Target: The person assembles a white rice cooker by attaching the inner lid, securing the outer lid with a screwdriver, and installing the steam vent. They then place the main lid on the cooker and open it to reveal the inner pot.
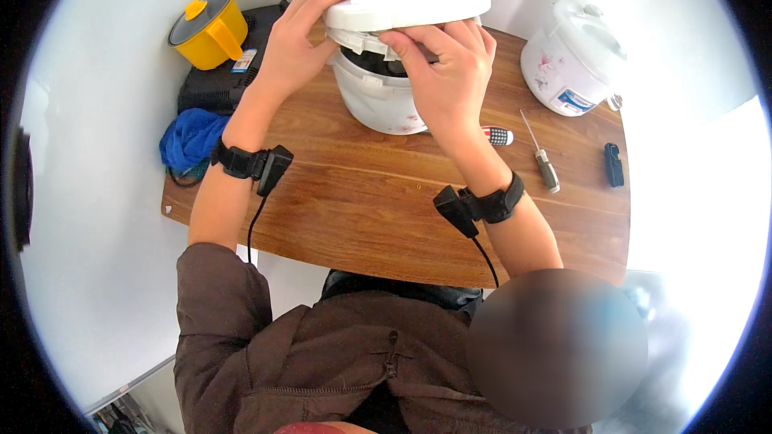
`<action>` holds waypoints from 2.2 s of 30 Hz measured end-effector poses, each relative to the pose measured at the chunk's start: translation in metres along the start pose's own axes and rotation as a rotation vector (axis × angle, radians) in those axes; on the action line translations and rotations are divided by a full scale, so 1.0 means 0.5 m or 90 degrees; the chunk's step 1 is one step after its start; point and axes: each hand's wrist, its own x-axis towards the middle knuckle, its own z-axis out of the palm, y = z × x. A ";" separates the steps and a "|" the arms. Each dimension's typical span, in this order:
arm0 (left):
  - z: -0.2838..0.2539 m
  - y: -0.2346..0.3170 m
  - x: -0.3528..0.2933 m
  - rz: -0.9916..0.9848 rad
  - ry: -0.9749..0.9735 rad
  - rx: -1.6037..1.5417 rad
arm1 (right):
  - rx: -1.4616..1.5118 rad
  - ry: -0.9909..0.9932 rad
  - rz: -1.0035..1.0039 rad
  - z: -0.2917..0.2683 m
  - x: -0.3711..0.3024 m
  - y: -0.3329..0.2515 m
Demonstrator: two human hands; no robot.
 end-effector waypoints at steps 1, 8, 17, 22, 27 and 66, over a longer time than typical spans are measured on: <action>0.006 -0.003 0.001 0.013 0.021 0.015 | 0.004 0.002 0.004 0.000 0.000 -0.003; 0.027 0.000 0.018 0.020 0.103 0.030 | -0.003 0.046 -0.097 -0.043 0.000 0.010; 0.035 -0.001 0.057 0.087 0.095 0.060 | -0.185 -0.056 -0.217 -0.114 0.049 0.095; 0.023 -0.001 0.069 0.074 0.035 0.081 | -0.034 -0.117 -0.121 -0.070 0.052 0.160; 0.013 -0.009 0.077 0.032 0.027 0.052 | -0.010 -0.076 -0.079 -0.047 0.059 0.198; 0.116 -0.174 0.092 -0.133 0.155 -0.131 | 0.260 -0.098 0.163 0.059 0.227 0.333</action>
